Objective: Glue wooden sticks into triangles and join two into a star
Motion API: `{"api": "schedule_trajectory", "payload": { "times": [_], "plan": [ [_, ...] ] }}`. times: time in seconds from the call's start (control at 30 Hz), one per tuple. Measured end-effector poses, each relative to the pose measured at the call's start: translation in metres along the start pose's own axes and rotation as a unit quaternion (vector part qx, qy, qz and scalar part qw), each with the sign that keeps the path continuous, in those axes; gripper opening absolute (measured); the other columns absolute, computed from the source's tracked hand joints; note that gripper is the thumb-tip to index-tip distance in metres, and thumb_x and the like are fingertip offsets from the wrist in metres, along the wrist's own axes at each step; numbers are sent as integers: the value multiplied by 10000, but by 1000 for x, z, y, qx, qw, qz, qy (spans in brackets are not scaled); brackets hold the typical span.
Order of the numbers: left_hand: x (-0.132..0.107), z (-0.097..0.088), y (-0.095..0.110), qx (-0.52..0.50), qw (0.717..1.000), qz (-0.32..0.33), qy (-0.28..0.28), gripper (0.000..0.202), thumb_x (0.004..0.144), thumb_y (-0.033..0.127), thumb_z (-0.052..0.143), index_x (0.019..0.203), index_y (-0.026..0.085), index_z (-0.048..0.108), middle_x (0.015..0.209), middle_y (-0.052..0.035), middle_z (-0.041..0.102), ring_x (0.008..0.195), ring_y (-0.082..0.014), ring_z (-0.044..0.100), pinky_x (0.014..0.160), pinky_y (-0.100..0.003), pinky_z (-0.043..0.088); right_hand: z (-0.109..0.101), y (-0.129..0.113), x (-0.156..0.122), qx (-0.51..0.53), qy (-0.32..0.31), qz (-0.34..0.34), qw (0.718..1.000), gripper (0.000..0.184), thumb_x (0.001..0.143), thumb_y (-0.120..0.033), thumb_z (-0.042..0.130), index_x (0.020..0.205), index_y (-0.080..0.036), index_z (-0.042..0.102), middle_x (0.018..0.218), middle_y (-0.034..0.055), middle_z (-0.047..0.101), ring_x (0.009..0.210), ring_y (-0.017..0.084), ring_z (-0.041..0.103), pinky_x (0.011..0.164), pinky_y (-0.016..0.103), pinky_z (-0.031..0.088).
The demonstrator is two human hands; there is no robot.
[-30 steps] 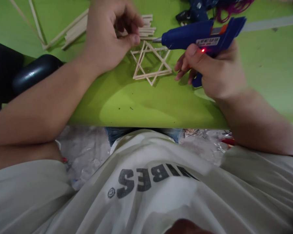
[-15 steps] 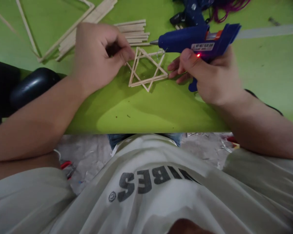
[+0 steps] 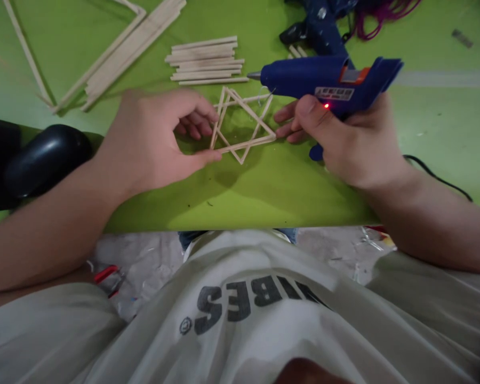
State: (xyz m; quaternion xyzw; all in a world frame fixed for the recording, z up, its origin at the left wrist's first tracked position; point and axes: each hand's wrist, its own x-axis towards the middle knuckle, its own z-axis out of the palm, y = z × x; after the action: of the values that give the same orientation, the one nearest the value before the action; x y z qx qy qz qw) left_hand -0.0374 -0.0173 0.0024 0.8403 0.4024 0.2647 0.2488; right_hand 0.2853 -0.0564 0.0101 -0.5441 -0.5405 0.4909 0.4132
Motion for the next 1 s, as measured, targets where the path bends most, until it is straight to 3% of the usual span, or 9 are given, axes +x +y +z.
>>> {"api": "schedule_trajectory", "payload": {
  "times": [0.13,0.33,0.47,0.57,0.73,0.9,1.0],
  "plan": [
    [-2,6,4,-17,1000,-20,16,333,853,372,931,1174,285,908,975,6,883,837,-223,834,801,-422,759,0,-3,0,-3,0,10,1000,146,1124,-382,866,1035,-268,885,948,16,842,910,233,850,864,408,689],
    [2,10,11,-18,999,-41,26,237,839,257,929,1076,259,913,923,20,874,791,-193,807,754,-369,714,1,-3,1,-5,12,17,1000,191,1109,-413,890,986,-267,891,982,11,871,892,202,863,852,362,723],
    [4,10,13,-1,999,-43,9,245,887,225,946,1130,238,921,960,29,872,835,-162,805,822,-333,694,3,0,3,11,24,3,1000,406,932,-654,1033,938,-267,910,908,11,873,825,202,849,792,349,725],
    [4,9,15,3,999,-52,-3,242,923,173,978,1157,206,927,979,27,869,868,-137,803,863,-296,681,5,3,5,26,35,-5,999,601,788,-820,1042,911,-246,913,872,21,863,785,199,845,743,336,720],
    [6,8,18,9,998,-62,-11,279,890,106,1017,1147,171,931,974,12,871,858,-133,792,841,-283,666,9,8,9,19,90,-10,996,753,651,-926,1017,916,-233,886,854,2,809,722,178,819,591,302,646],
    [8,8,16,-10,996,-92,-16,444,845,90,1057,1258,200,936,1006,14,883,860,-130,786,827,-286,660,6,15,13,31,81,-43,995,616,820,-814,1004,972,-226,903,861,-4,798,766,157,821,621,274,639],
    [10,9,14,-20,993,-112,-22,549,823,84,1078,1333,225,932,1002,19,879,810,-108,743,757,-264,611,4,16,15,27,76,-49,996,646,802,-828,999,957,-209,898,847,13,804,766,163,807,681,295,652]
  ]
}}
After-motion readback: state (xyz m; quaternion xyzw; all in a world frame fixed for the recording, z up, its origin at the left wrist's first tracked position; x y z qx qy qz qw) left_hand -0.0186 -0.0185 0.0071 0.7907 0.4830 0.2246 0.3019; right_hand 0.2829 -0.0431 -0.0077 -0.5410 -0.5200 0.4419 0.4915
